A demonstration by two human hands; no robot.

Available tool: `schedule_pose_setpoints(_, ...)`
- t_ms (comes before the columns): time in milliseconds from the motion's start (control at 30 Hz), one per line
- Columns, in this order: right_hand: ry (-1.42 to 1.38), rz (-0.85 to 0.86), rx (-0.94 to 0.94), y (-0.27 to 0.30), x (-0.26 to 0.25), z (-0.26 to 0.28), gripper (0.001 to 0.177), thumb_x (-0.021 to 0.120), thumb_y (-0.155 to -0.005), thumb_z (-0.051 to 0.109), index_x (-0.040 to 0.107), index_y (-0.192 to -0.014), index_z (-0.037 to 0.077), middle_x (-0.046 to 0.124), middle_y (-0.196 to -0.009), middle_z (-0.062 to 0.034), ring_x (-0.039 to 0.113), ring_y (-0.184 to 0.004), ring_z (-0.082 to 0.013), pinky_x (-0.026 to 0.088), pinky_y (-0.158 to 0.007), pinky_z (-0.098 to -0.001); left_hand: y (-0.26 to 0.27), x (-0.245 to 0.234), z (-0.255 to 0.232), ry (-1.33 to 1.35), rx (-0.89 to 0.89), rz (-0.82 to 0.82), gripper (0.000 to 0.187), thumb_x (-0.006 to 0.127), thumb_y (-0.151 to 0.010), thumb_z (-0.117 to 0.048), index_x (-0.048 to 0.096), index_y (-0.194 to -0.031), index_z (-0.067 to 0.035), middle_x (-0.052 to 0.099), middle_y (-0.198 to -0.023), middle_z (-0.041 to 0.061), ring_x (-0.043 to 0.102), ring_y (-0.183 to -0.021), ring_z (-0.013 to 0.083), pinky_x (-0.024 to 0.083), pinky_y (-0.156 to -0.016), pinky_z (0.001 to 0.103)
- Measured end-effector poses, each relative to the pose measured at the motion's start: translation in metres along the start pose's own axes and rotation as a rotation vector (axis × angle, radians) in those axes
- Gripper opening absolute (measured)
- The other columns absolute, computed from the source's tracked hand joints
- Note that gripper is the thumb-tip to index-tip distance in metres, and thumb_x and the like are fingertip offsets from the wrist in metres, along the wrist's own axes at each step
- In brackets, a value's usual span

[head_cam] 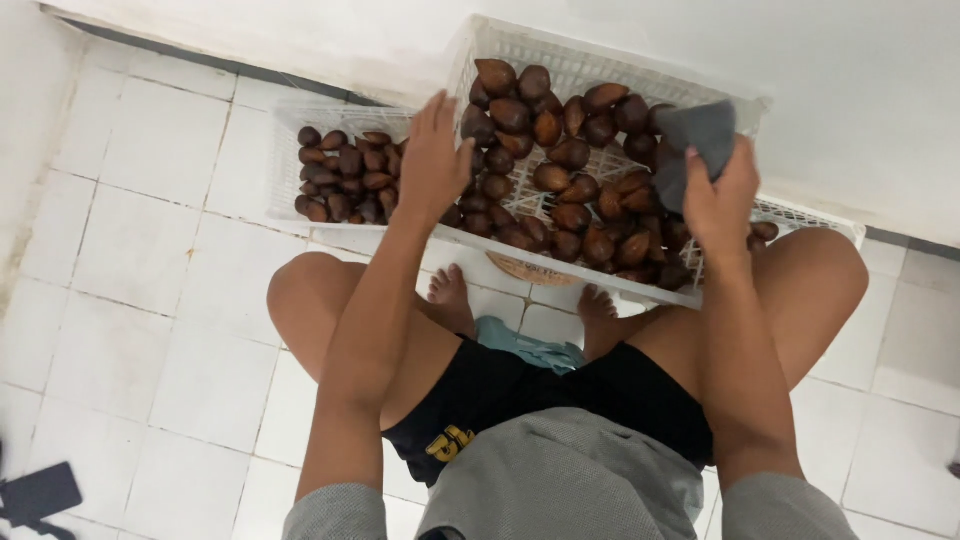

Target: Cleaning salak fruits by wiping them individually with a cloth and sorting them into crates.

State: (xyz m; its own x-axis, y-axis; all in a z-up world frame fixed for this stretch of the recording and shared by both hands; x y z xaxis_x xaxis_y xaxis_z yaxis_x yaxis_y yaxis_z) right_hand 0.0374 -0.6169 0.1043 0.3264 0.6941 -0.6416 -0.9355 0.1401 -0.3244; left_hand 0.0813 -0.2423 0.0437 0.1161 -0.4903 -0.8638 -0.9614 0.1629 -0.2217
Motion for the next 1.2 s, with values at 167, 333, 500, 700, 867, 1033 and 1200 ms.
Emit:
schedule_pose_setpoints(167,-0.141,0.166,0.042,0.013,0.046,-0.004,0.021,0.07,-0.104,0.009,0.063,-0.12,-0.002,0.066,-0.108,-0.0285,0.062,-0.108,-0.0458,0.046,-0.09,-0.0538,0.021,-0.023,-0.066,0.178,0.319,-0.152,0.044,0.065,-0.101,-0.007,0.05,-0.141,0.003,0.051,-0.138,0.02,0.05,-0.132,0.0401,0.04,-0.115,0.049)
schedule_pose_setpoints(333,-0.232,0.211,0.044,0.012,0.043,0.023,0.014,0.061,-0.112,0.008,0.061,-0.122,-0.002,0.066,-0.105,-0.0249,0.064,-0.103,-0.0369,0.05,-0.09,-0.0522,0.025,0.001,-0.063,0.192,0.299,0.012,0.037,0.061,-0.104,-0.011,0.054,-0.139,-0.001,0.056,-0.134,0.014,0.054,-0.131,0.0326,0.043,-0.113,0.044)
schedule_pose_setpoints(500,-0.226,0.109,0.076,0.009,0.028,0.001,0.014,0.061,-0.114,0.009,0.058,-0.122,-0.003,0.066,-0.103,-0.0229,0.064,-0.102,-0.0328,0.051,-0.085,-0.0511,0.014,0.046,-0.07,0.115,0.389,0.198,0.032,0.061,-0.104,-0.014,0.057,-0.133,-0.001,0.06,-0.125,0.015,0.06,-0.123,0.031,0.048,-0.108,0.04)
schedule_pose_setpoints(700,-0.284,0.145,0.182,0.007,0.03,-0.021,0.02,0.054,-0.116,0.012,0.055,-0.13,-0.002,0.065,-0.117,-0.0237,0.061,-0.11,-0.0325,0.05,-0.092,-0.0543,0.013,0.093,-0.093,0.126,0.399,0.526,0.038,0.059,-0.102,-0.019,0.058,-0.135,0.0,0.066,-0.121,0.02,0.064,-0.118,0.0375,0.051,-0.104,0.049)
schedule_pose_setpoints(867,-0.302,0.127,0.21,0.007,0.032,-0.038,0.02,0.054,-0.117,0.014,0.057,-0.132,0.0,0.065,-0.12,-0.0241,0.061,-0.113,-0.0331,0.049,-0.093,-0.0539,0.003,0.112,-0.112,0.08,0.46,0.581,0.031,0.057,-0.101,-0.019,0.065,-0.124,0.0,0.068,-0.108,0.021,0.067,-0.103,0.0391,0.056,-0.089,0.046)
schedule_pose_setpoints(1033,-0.293,0.098,0.206,0.003,0.036,-0.046,0.02,0.057,-0.115,0.014,0.058,-0.131,0.0,0.066,-0.12,-0.0246,0.061,-0.114,-0.0348,0.049,-0.093,-0.0563,-0.003,0.135,-0.113,0.066,0.491,0.536,0.032,0.057,-0.102,-0.019,0.066,-0.123,0.003,0.068,-0.104,0.021,0.068,-0.098,0.0373,0.057,-0.086,0.043)
schedule_pose_setpoints(1200,-0.35,0.084,0.241,0.002,0.044,-0.051,0.021,0.057,-0.115,0.016,0.06,-0.131,0.004,0.067,-0.121,-0.0195,0.061,-0.114,-0.031,0.049,-0.096,-0.0546,-0.006,0.13,-0.118,0.062,0.498,0.542,0.031,0.053,-0.104,-0.018,0.066,-0.123,0.003,0.068,-0.104,0.02,0.067,-0.098,0.0363,0.057,-0.087,0.041)
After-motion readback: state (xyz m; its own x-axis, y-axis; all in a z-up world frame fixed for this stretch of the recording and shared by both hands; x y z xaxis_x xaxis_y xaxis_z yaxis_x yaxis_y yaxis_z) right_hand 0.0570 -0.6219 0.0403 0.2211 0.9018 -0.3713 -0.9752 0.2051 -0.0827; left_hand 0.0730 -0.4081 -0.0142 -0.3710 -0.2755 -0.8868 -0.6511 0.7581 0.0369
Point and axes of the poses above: each hand's wrist, its own y-axis away from the middle knuckle, its own x-axis out of the palm, z = x × y, the point moved 9 cm from there along -y, towards the middle knuckle
